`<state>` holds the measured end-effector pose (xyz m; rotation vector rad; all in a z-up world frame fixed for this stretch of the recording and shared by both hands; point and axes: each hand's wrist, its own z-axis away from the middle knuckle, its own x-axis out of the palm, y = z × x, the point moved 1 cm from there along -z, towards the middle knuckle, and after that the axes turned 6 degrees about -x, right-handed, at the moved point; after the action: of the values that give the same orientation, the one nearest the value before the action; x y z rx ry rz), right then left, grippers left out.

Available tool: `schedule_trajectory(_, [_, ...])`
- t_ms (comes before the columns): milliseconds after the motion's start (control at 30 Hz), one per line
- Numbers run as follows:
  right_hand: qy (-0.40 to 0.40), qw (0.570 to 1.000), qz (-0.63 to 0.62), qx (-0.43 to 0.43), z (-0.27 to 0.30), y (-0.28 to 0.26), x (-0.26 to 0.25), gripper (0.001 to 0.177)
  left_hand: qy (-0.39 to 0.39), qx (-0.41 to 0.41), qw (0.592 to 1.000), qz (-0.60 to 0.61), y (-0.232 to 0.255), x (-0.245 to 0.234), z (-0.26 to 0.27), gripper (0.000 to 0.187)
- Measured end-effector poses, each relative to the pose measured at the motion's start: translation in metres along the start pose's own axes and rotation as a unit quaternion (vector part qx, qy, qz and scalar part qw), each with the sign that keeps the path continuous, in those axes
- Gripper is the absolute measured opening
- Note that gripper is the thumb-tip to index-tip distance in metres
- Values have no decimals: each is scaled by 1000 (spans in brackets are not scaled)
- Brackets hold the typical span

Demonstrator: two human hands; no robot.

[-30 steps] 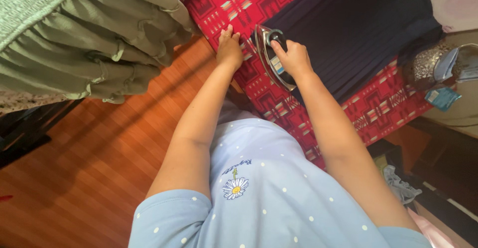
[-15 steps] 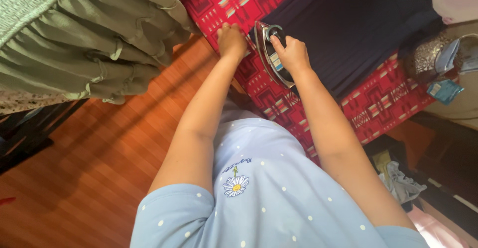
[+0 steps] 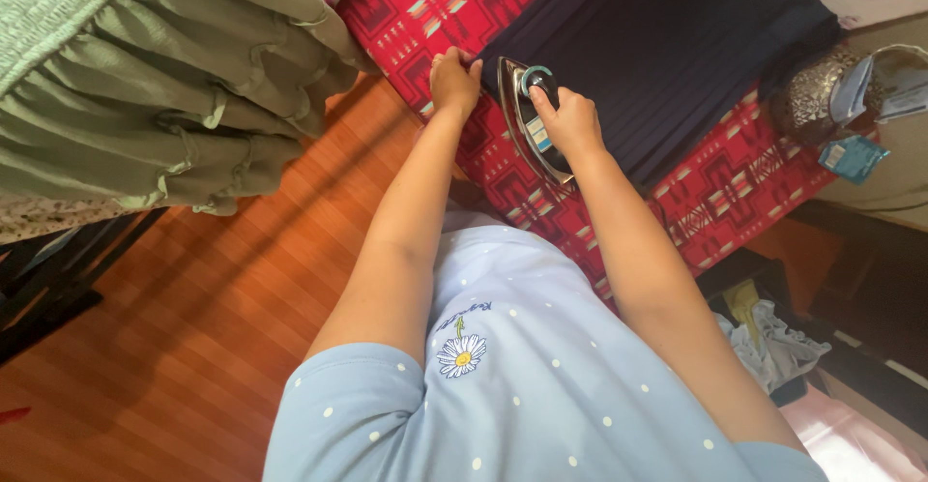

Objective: The person irons a dark blue pleated dress on a red patterned ironing board. They use an electric iron to smooth the fabric, moving it back and forth across the garment. The person adjusts the dress and flips it over to iron different sections, ensuring the pleats are straight.

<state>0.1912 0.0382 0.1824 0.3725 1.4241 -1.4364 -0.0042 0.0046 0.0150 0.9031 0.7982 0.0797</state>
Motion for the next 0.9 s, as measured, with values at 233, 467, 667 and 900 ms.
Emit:
schedule_trajectory(233, [-4, 1000, -5, 25, 15, 6, -6, 60, -29, -53, 997, -57, 32, -25, 12, 41])
schedule_trajectory(467, [9, 999, 0, 31, 29, 20, -5, 60, -51, -72, 992, -94, 50, -38, 17, 51])
schedule_trajectory(667, [25, 999, -13, 43, 42, 21, -9, 60, -69, -90, 987, -110, 60, -47, 21, 54])
schedule_trajectory(900, [8, 991, -46, 126, 60, 20, -18, 61, -75, -96, 985, -123, 68, -52, 24, 57])
